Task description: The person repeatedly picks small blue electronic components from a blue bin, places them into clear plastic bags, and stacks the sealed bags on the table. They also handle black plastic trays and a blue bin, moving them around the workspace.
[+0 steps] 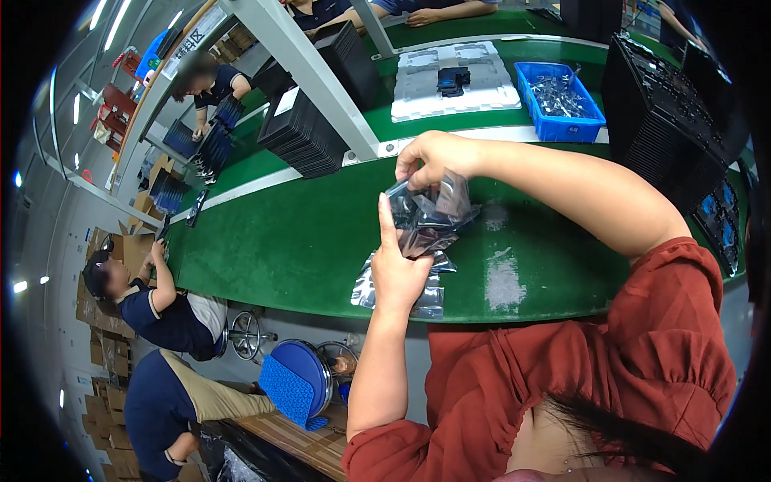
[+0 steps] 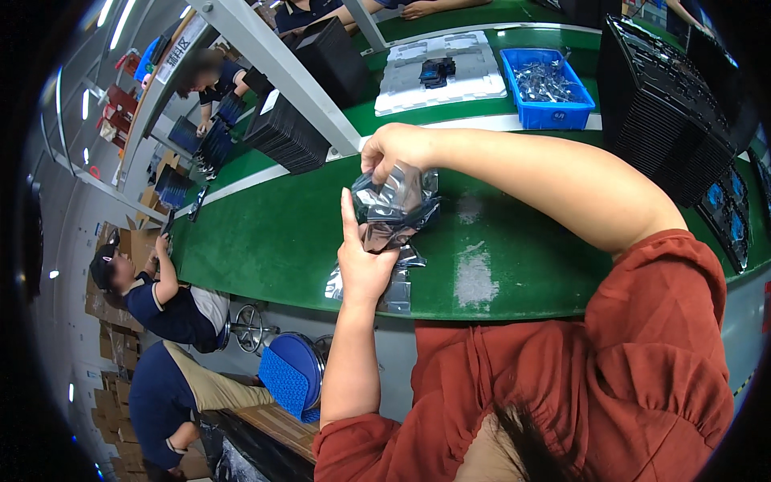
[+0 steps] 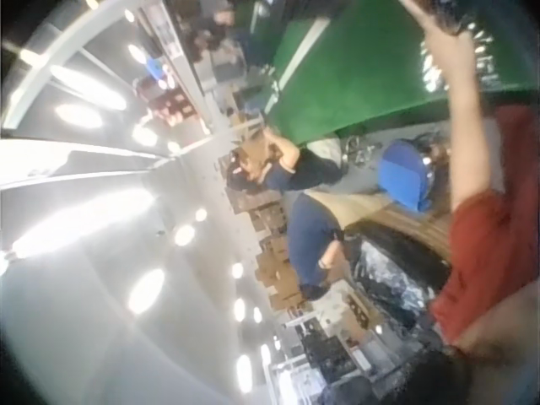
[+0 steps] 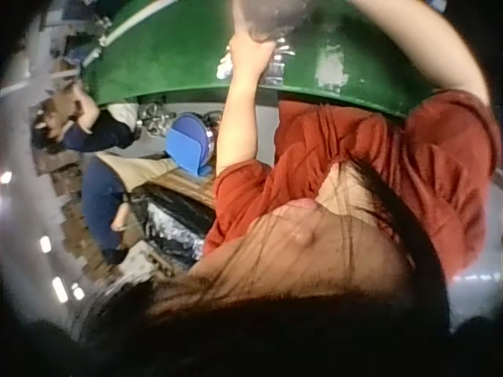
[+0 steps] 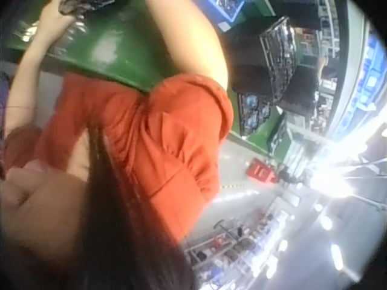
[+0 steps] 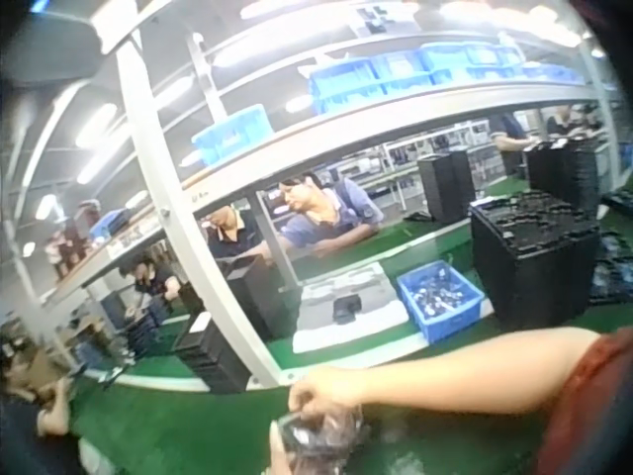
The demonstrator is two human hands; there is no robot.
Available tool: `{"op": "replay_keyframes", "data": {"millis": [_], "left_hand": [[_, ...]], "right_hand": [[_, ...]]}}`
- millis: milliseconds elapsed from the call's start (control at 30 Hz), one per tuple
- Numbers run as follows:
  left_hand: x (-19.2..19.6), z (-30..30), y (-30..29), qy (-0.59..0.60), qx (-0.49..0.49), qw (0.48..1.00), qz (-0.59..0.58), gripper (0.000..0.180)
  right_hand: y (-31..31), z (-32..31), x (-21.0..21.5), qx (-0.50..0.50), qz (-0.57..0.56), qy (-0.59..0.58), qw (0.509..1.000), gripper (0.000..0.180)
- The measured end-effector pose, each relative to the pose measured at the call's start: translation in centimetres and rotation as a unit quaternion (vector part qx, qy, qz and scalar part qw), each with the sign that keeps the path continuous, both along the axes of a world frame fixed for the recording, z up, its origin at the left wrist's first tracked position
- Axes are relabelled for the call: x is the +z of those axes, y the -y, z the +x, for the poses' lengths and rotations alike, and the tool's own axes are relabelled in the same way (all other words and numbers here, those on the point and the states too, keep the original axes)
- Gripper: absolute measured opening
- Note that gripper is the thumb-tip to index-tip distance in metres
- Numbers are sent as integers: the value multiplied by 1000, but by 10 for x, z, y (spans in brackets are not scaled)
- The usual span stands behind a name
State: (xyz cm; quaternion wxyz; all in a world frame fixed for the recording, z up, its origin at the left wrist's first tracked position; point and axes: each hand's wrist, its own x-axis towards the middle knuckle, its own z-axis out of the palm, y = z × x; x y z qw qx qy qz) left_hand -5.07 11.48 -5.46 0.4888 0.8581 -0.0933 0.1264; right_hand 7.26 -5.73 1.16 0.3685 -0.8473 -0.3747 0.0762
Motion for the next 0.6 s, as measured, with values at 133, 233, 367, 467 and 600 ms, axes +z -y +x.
{"op": "replay_keyframes", "data": {"millis": [133,233,367,467,600], "left_hand": [[2,-8,-2,49,-6,998,-33,82],[3,-22,-1,38,-8,999,-8,69],[7,-46,-8,120,12,993,-8,59],[26,-72,-24,183,20,983,-2,37],[48,-126,-63,132,106,982,-83,26]], "right_hand": [[3,-41,12,47,67,-138,987,18],[13,-52,2,81,127,-191,970,16],[16,-80,14,136,185,-224,947,22],[9,-106,26,154,227,-290,917,33],[0,-144,36,108,224,-73,966,31]]}}
